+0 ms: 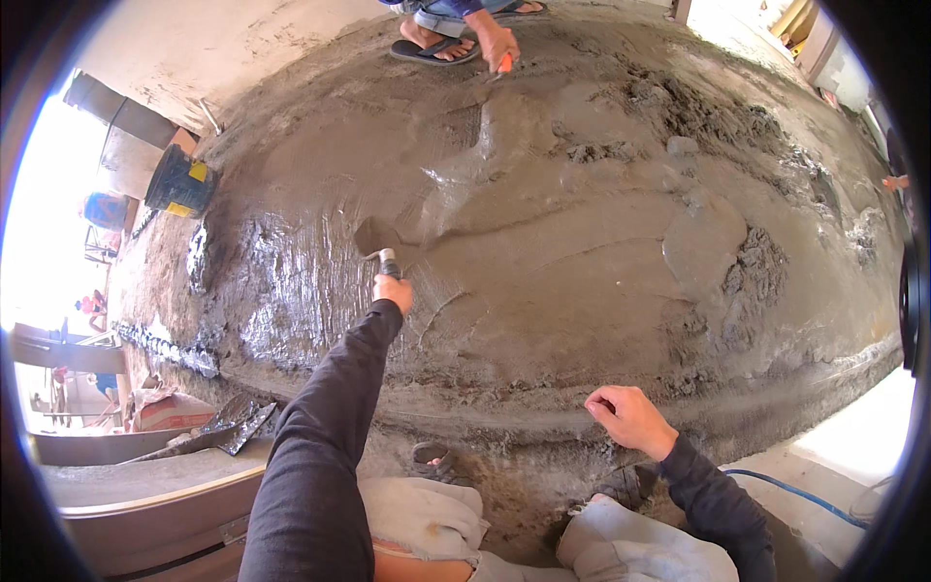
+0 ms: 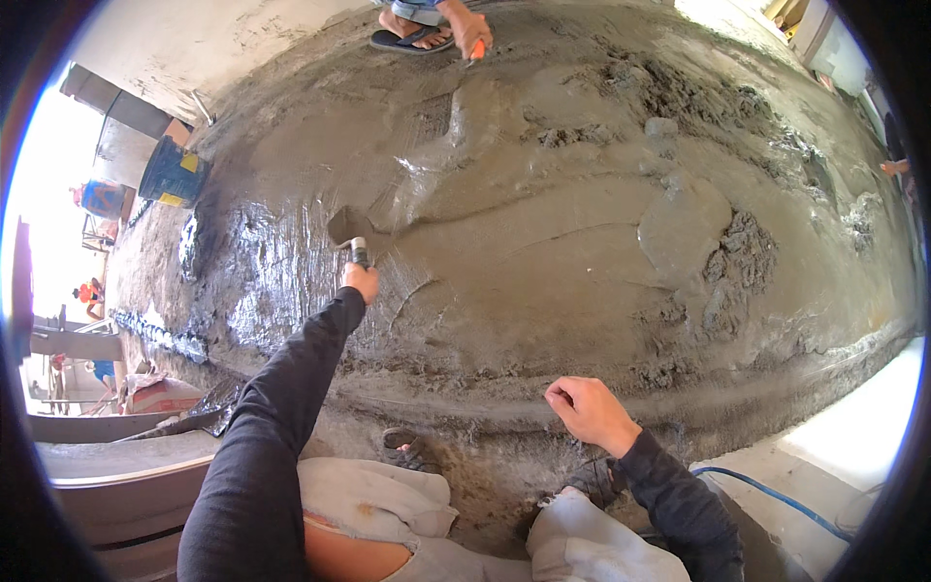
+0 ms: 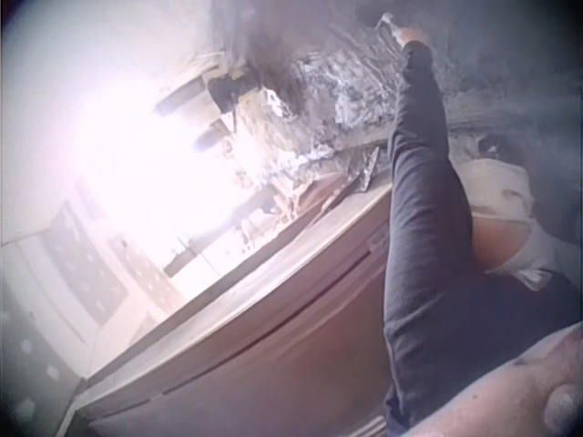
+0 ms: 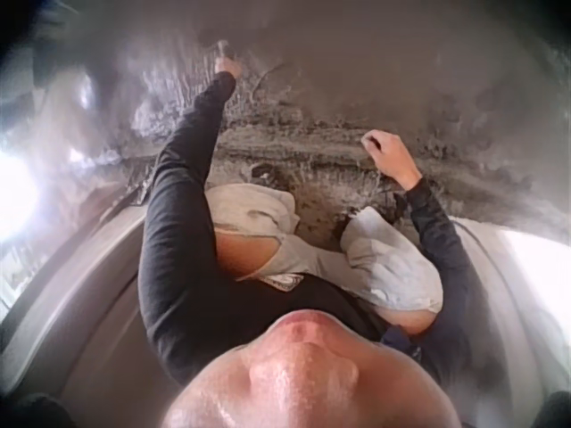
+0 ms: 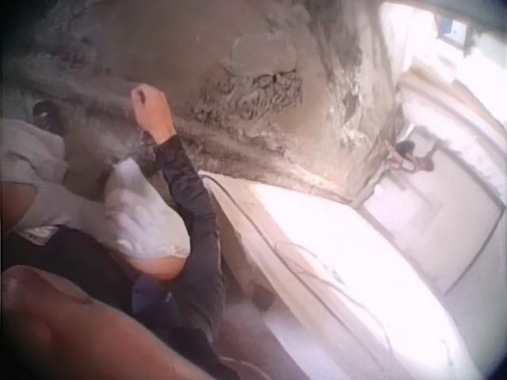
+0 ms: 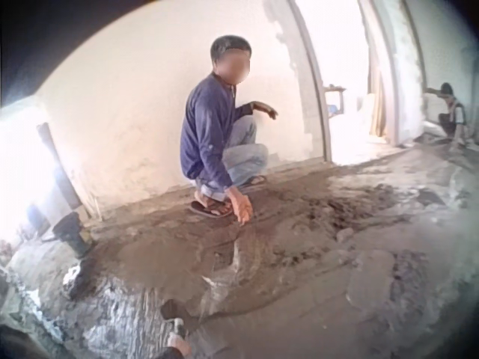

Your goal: The person uses a trowel to smooth wet concrete on a floor. The person repeatedly spreads and levels the concrete surface with a trowel, moving across different areas of the floor.

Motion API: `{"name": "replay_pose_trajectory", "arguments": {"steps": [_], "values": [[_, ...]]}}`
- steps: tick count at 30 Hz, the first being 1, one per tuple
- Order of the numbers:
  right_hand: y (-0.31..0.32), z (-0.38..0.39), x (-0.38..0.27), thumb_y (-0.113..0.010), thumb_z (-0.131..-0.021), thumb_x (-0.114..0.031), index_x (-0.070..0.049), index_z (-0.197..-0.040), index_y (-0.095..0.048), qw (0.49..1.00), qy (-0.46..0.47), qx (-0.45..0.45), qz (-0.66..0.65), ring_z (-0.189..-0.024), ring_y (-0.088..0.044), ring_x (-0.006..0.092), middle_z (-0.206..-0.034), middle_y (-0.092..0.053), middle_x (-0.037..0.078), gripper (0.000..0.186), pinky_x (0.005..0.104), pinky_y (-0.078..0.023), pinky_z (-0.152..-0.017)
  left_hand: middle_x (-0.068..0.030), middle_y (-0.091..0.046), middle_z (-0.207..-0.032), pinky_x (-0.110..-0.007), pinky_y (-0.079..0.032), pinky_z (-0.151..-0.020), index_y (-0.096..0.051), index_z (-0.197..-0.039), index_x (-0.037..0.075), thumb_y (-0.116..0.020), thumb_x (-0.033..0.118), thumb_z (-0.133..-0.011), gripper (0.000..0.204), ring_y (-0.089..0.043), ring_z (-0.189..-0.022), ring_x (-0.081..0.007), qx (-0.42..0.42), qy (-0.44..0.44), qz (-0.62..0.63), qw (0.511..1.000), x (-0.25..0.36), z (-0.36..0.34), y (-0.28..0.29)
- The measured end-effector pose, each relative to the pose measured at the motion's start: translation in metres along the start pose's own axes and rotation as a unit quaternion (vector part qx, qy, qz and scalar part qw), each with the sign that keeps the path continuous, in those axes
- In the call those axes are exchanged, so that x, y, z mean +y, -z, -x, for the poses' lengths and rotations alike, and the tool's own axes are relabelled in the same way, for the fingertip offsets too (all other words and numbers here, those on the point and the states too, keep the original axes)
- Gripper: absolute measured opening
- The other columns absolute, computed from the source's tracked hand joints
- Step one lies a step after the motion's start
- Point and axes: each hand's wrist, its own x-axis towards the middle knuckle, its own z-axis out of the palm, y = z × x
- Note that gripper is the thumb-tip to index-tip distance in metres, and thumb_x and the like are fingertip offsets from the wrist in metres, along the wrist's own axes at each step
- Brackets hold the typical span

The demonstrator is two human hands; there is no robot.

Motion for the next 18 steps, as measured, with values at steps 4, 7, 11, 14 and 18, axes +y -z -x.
{"name": "replay_pose_trajectory", "arguments": {"steps": [4, 7, 11, 14, 18], "values": [[0.008, -0.009, -0.015, -0.057, -0.089, -0.015, 0.002, -0.091, -0.064, 1.0, 0.008, -0.011, 0.013, -0.072, -0.062, 0.0328, -0.079, -0.064, 0.018, 0.018, 0.037, -0.048, -0.065, -0.0328, -0.06, -0.103, -0.047, -0.051, -0.084, -0.041, -0.11, -0.01, -0.059, 0.02, -0.081, 0.046, -0.062, -0.097, -0.0452, -0.069, -0.056, 0.045, 0.995, 0.067, 0.05, -0.017], [0.006, -0.013, -0.028, -0.056, -0.089, -0.013, 0.001, -0.09, -0.063, 0.999, 0.018, -0.026, 0.002, -0.074, -0.062, 0.0352, -0.08, -0.064, 0.019, 0.017, 0.0383, -0.048, -0.065, -0.0324, -0.061, -0.102, -0.046, -0.052, -0.082, -0.04, -0.11, -0.01, -0.06, 0.019, -0.081, 0.046, -0.063, -0.096, -0.0431, -0.069, -0.043, 0.077, 0.994, 0.106, 0.071, -0.028], [0.007, -0.008, -0.02, -0.057, -0.089, -0.015, 0.0, -0.093, -0.064, 0.999, 0.042, -0.025, -0.019, -0.068, -0.061, 0.0295, -0.077, -0.064, 0.016, 0.017, 0.0356, -0.047, -0.063, -0.0338, -0.059, -0.104, -0.045, -0.051, -0.085, -0.039, -0.11, -0.015, -0.059, 0.022, -0.081, 0.051, -0.062, -0.099, -0.0436, -0.091, -0.032, 0.123, 0.988, 0.164, 0.096, -0.04], [0.01, 0.003, -0.006, -0.057, -0.09, -0.015, 0.0, -0.093, -0.063, 0.999, 0.037, -0.02, 0.004, -0.069, -0.062, 0.0312, -0.077, -0.064, 0.016, 0.016, 0.0359, -0.048, -0.063, -0.0318, -0.06, -0.104, -0.045, -0.051, -0.083, -0.039, -0.109, -0.014, -0.06, 0.02, -0.081, 0.049, -0.063, -0.097, -0.0424, -0.093, -0.027, 0.139, 0.986, 0.201, 0.111, -0.054], [0.016, 0.017, 0.001, -0.054, -0.089, -0.016, -0.002, -0.088, -0.061, 1.0, 0.008, -0.014, 0.006, -0.072, -0.061, 0.0369, -0.075, -0.063, 0.017, 0.016, 0.0418, -0.048, -0.063, -0.0285, -0.061, -0.101, -0.044, -0.052, -0.081, -0.039, -0.109, -0.01, -0.061, 0.019, -0.082, 0.045, -0.064, -0.094, -0.0397, -0.111, -0.032, 0.123, 0.986, 0.226, 0.112, -0.073]]}}
